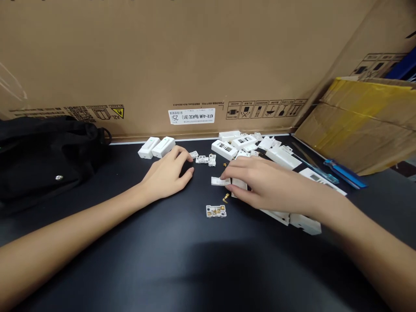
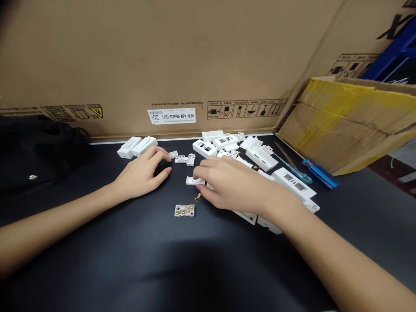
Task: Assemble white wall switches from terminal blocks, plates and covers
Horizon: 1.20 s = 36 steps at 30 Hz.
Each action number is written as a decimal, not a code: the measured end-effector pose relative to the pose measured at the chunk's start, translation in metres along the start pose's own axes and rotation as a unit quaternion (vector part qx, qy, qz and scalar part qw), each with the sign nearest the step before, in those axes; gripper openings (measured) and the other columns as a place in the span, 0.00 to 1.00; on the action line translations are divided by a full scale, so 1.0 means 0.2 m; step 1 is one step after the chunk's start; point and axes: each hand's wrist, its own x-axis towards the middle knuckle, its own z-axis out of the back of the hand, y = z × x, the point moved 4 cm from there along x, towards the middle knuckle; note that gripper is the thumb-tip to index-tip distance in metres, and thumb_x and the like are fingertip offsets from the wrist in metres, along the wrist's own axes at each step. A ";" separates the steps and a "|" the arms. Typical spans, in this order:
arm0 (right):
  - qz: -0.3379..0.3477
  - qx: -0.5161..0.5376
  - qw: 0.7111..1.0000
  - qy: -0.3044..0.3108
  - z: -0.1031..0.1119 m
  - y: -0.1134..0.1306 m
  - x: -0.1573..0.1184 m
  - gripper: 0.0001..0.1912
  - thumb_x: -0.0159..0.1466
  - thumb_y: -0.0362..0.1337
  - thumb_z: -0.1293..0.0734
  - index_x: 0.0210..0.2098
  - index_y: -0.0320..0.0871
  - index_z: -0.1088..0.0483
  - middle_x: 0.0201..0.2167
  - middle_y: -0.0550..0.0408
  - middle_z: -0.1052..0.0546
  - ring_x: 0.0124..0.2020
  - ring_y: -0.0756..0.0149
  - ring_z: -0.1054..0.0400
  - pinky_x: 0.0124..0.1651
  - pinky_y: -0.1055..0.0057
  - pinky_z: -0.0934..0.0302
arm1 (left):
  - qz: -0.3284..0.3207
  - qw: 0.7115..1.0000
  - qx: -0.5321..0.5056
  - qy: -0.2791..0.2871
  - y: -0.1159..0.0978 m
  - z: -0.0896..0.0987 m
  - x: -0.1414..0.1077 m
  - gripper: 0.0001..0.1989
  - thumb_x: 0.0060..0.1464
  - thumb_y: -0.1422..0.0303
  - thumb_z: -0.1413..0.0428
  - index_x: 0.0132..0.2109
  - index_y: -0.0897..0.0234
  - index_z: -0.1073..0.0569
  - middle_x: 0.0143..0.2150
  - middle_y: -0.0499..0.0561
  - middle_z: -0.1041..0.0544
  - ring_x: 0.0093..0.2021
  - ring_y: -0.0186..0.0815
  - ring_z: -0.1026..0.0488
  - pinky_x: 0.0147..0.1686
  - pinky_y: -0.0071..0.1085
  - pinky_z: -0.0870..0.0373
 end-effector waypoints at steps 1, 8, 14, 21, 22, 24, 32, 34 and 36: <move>0.005 -0.011 1.000 -0.012 -0.01 0.02 0.00 0.13 0.72 0.39 0.40 0.45 0.44 0.23 0.40 0.46 0.21 0.44 0.52 0.27 0.48 0.56 0.36 | -0.001 1.000 0.000 -0.002 0.00 0.00 0.00 0.13 0.67 0.59 0.50 0.52 0.59 0.31 0.59 0.54 0.30 0.51 0.45 0.24 0.44 0.45 0.22; 0.004 -0.036 0.998 -0.045 -0.07 -0.02 0.02 0.09 0.71 0.35 0.37 0.41 0.42 0.25 0.40 0.47 0.23 0.42 0.54 0.29 0.45 0.59 0.38 | -0.036 0.999 -0.021 -0.028 -0.02 0.01 -0.02 0.12 0.67 0.60 0.50 0.52 0.59 0.31 0.60 0.54 0.30 0.43 0.39 0.23 0.36 0.38 0.23; 0.007 -0.016 1.000 -0.008 -0.09 -0.01 0.01 0.09 0.71 0.32 0.38 0.35 0.42 0.28 0.37 0.51 0.25 0.39 0.60 0.31 0.44 0.62 0.41 | -0.165 0.983 -0.070 -0.024 -0.12 0.02 -0.08 0.11 0.69 0.63 0.50 0.54 0.60 0.31 0.59 0.54 0.29 0.46 0.36 0.22 0.42 0.34 0.22; 0.013 -0.009 0.999 -0.035 -0.09 0.00 0.00 0.09 0.71 0.33 0.37 0.43 0.43 0.24 0.38 0.52 0.24 0.42 0.58 0.30 0.46 0.60 0.40 | -0.250 0.966 -0.067 0.015 -0.21 0.02 -0.11 0.14 0.70 0.67 0.50 0.58 0.56 0.27 0.61 0.53 0.27 0.55 0.38 0.24 0.49 0.34 0.23; 0.006 -0.012 0.999 -0.042 -0.08 -0.02 -0.01 0.09 0.71 0.33 0.37 0.44 0.43 0.24 0.39 0.51 0.23 0.43 0.57 0.29 0.47 0.60 0.39 | -0.250 0.966 -0.069 0.016 -0.21 0.02 -0.11 0.13 0.70 0.67 0.50 0.57 0.57 0.26 0.60 0.52 0.27 0.54 0.38 0.23 0.49 0.34 0.23; -0.014 -0.027 0.998 -0.059 -0.05 -0.06 -0.02 0.10 0.71 0.34 0.37 0.46 0.43 0.24 0.41 0.50 0.22 0.43 0.56 0.28 0.48 0.59 0.39 | -0.240 0.968 -0.074 0.015 -0.20 0.01 -0.11 0.11 0.70 0.67 0.50 0.54 0.58 0.25 0.59 0.52 0.26 0.53 0.38 0.23 0.48 0.33 0.23; -0.102 -0.086 0.987 -0.091 0.00 -0.25 -0.05 0.13 0.70 0.38 0.39 0.41 0.41 0.23 0.39 0.47 0.20 0.42 0.53 0.27 0.43 0.59 0.38 | -0.185 0.979 -0.084 0.005 -0.17 0.01 -0.10 0.08 0.69 0.66 0.51 0.46 0.61 0.28 0.48 0.51 0.23 0.47 0.38 0.23 0.44 0.35 0.24; -0.111 -0.082 0.986 -0.089 0.00 -0.28 -0.06 0.14 0.70 0.38 0.40 0.41 0.41 0.23 0.39 0.47 0.20 0.43 0.52 0.27 0.45 0.58 0.38 | -0.154 0.985 -0.075 -0.004 -0.15 0.01 -0.09 0.08 0.69 0.65 0.50 0.47 0.61 0.29 0.48 0.51 0.23 0.45 0.39 0.23 0.42 0.36 0.24; -0.112 -0.076 0.987 -0.085 -0.01 -0.28 -0.06 0.15 0.70 0.38 0.40 0.41 0.40 0.23 0.39 0.47 0.20 0.43 0.53 0.27 0.46 0.58 0.38 | -0.110 0.992 -0.057 -0.028 -0.12 0.01 -0.06 0.10 0.69 0.63 0.51 0.50 0.61 0.29 0.52 0.52 0.23 0.46 0.40 0.23 0.41 0.38 0.24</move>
